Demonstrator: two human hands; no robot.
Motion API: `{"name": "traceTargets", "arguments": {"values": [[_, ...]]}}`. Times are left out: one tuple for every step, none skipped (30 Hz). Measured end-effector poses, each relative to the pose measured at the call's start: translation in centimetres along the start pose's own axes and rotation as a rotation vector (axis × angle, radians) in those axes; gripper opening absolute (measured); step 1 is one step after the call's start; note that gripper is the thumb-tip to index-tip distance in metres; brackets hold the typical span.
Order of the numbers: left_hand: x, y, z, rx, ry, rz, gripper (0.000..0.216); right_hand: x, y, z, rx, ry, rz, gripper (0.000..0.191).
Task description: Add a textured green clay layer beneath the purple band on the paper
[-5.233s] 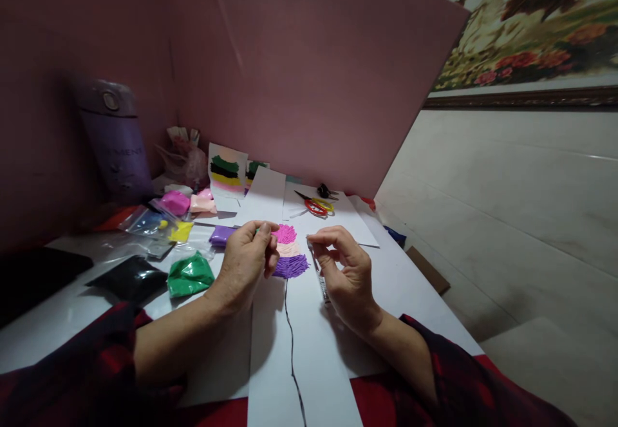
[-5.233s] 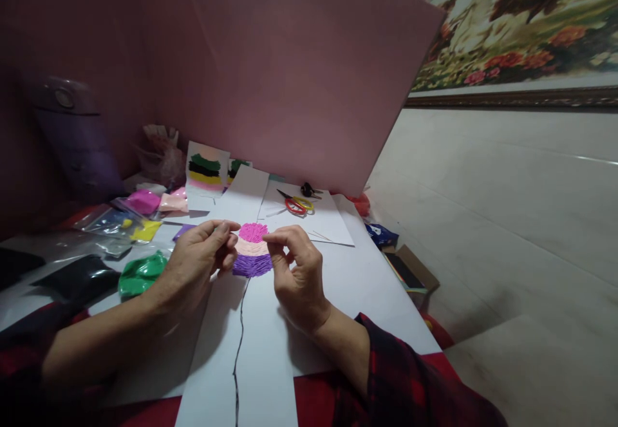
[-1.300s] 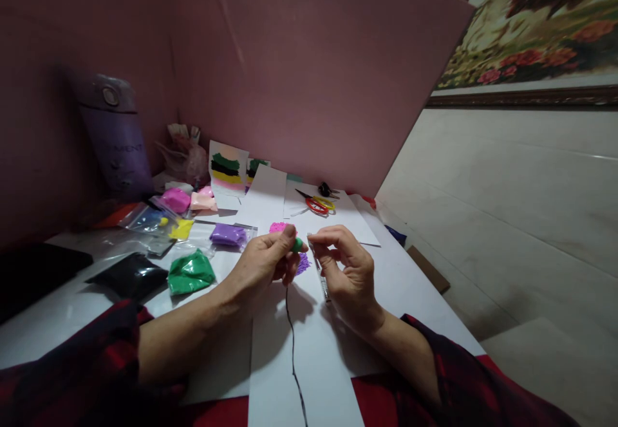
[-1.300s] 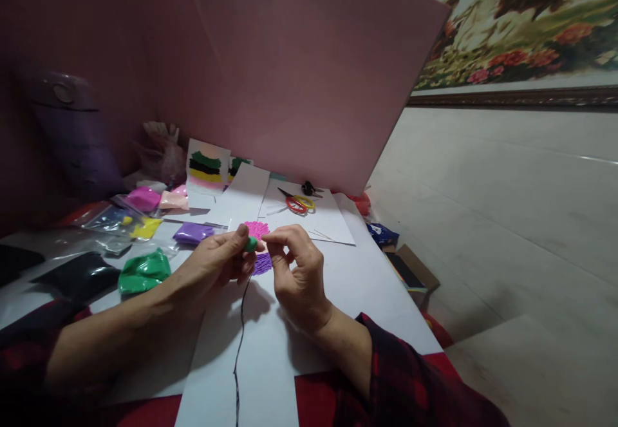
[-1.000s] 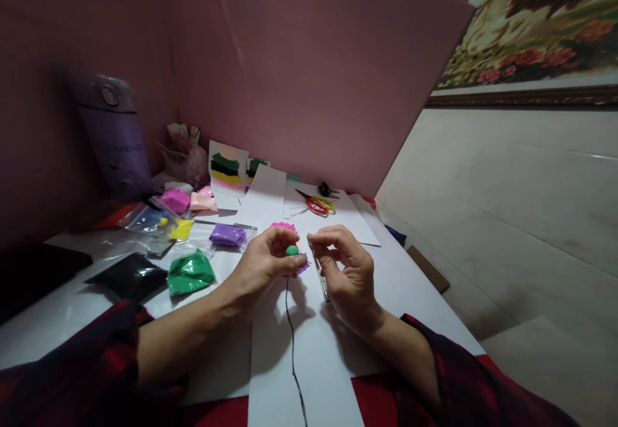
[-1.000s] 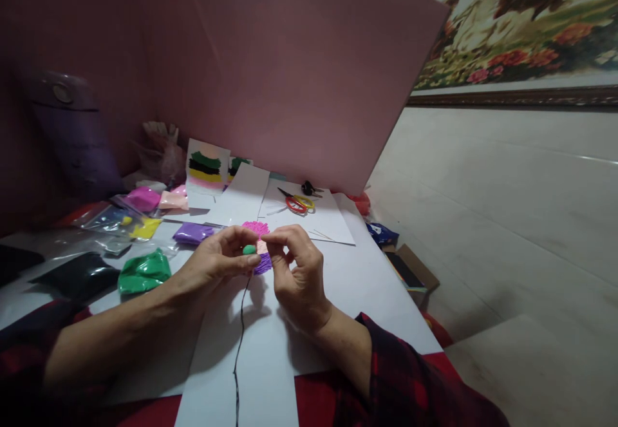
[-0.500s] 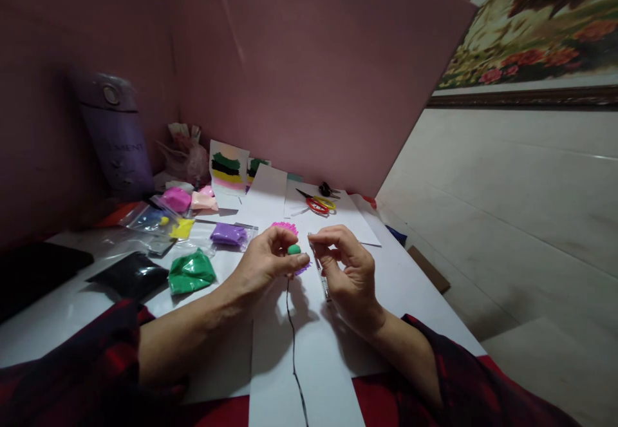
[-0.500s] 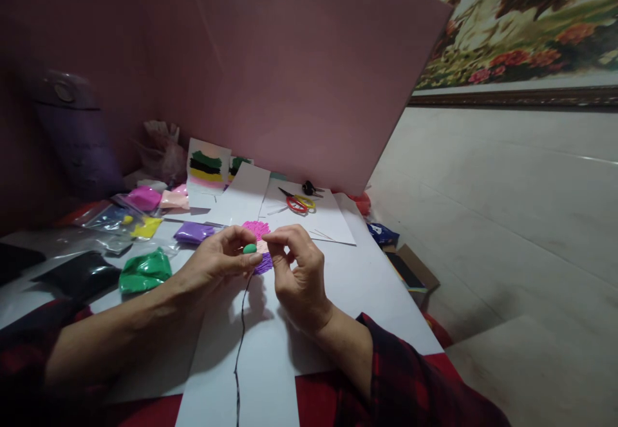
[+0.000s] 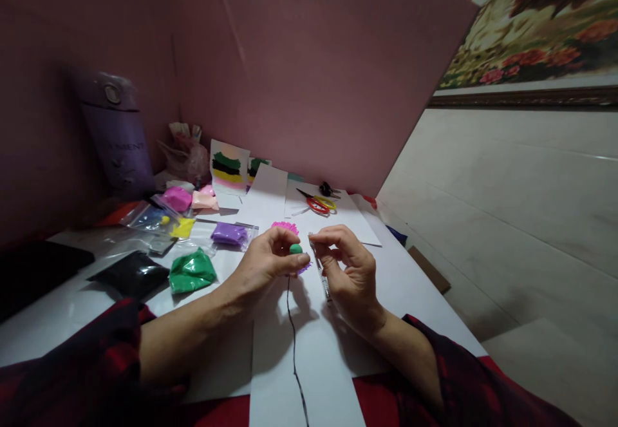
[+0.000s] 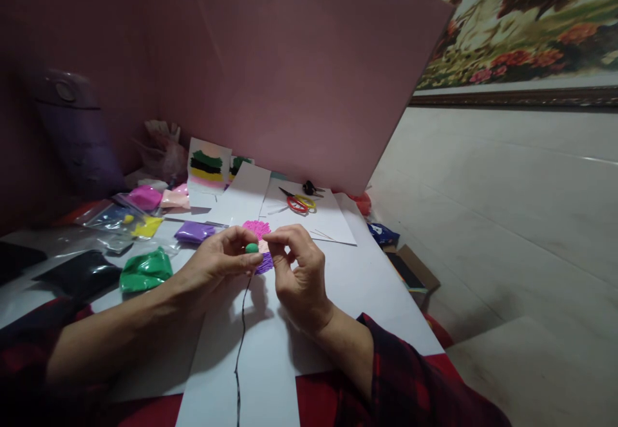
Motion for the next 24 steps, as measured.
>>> {"name": "traceTargets", "arguments": {"values": [[-0.1, 0.1, 0.1, 0.001, -0.008, 0.001, 0.036, 0.0, 0.0, 0.0, -0.003, -0.002, -0.001, 0.015], [-0.3, 0.2, 0.2, 0.005, -0.013, -0.005, 0.035, 0.0, 0.0, 0.1, -0.005, -0.004, -0.001, 0.015], [-0.5, 0.4, 0.3, 0.012, -0.014, -0.014, 0.036, 0.0, 0.0, 0.1, -0.005, -0.006, -0.002, 0.015], [-0.7, 0.5, 0.3, 0.02, -0.011, -0.023, 0.038, 0.0, 0.0, 0.1, -0.007, -0.006, -0.005, 0.016], [-0.8, 0.5, 0.3, 0.029, -0.003, -0.034, 0.04, 0.0, 0.0, 0.1, -0.008, -0.008, -0.009, 0.016], [-0.9, 0.5, 0.2, 0.037, 0.006, -0.046, 0.039, -0.1, 0.0, 0.1, -0.008, -0.011, -0.012, 0.016], [-0.9, 0.5, 0.1, 0.041, 0.015, -0.055, 0.038, -0.1, 0.0, 0.1, -0.007, -0.015, -0.013, 0.016], [-0.8, 0.4, 0.0, 0.042, 0.023, -0.064, 0.039, -0.1, 0.0, 0.1, -0.006, -0.016, -0.013, 0.016], [-0.8, 0.3, -0.2, 0.04, 0.028, -0.07, 0.041, -0.1, 0.0, 0.1, -0.005, -0.018, -0.01, 0.015], [-0.6, 0.1, -0.3, 0.035, 0.031, -0.069, 0.043, 0.0, 0.0, 0.1, -0.003, -0.016, -0.006, 0.015], [-0.4, 0.0, -0.3, 0.027, 0.031, -0.06, 0.044, 0.0, 0.0, 0.1, -0.003, -0.011, -0.003, 0.015], [-0.3, -0.1, -0.3, 0.018, 0.03, -0.046, 0.043, 0.0, 0.0, 0.1, -0.004, -0.005, -0.003, 0.015], [-0.1, -0.1, -0.3, 0.009, 0.027, -0.032, 0.042, 0.0, 0.0, 0.1, -0.004, 0.0, -0.004, 0.015], [0.0, -0.1, -0.3, 0.002, 0.021, -0.021, 0.041, 0.0, 0.0, 0.1, -0.003, 0.002, -0.004, 0.015], [0.0, -0.1, -0.2, -0.002, 0.013, -0.013, 0.039, 0.0, 0.0, 0.1, -0.003, 0.001, -0.002, 0.016], [-0.1, 0.0, -0.1, -0.003, 0.004, -0.014, 0.037, 0.0, 0.0, 0.1, -0.003, -0.001, -0.002, 0.016], [-0.2, 0.1, 0.0, 0.002, -0.005, -0.022, 0.035, 0.0, 0.0, 0.1, -0.004, -0.004, -0.001, 0.015], [-0.4, 0.2, 0.0, 0.009, -0.012, -0.034, 0.034, 0.0, 0.0, 0.1, -0.006, -0.008, 0.0, 0.015], [-0.6, 0.3, 0.1, 0.018, -0.015, -0.047, 0.036, 0.0, 0.0, 0.1, -0.007, -0.01, -0.001, 0.015], [-0.7, 0.4, 0.0, 0.028, -0.012, -0.059, 0.039, -0.1, 0.0, 0.1, -0.006, -0.012, -0.002, 0.015], [-0.9, 0.4, 0.0, 0.037, -0.007, -0.07, 0.04, -0.1, 0.0, 0.0, -0.005, -0.014, -0.003, 0.015], [-1.0, 0.5, 0.0, 0.043, 0.001, -0.079, 0.04, -0.1, 0.0, 0.0, -0.003, -0.017, -0.005, 0.016], [-1.0, 0.5, 0.0, 0.047, 0.009, -0.085, 0.037, -0.1, 0.0, 0.0, -0.002, -0.021, -0.008, 0.017], [-1.1, 0.5, 0.0, 0.048, 0.017, -0.089, 0.034, -0.1, 0.0, 0.0, -0.002, -0.024, -0.012, 0.018]]}}
Point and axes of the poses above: each hand's wrist, its own y-axis away from the middle knuckle, its own x-axis out of the back of the hand, z = x × y, the point moved 8 cm from there along -y, towards the middle knuckle, and after that the axes turned 6 degrees about -z, right-handed, at the moved point
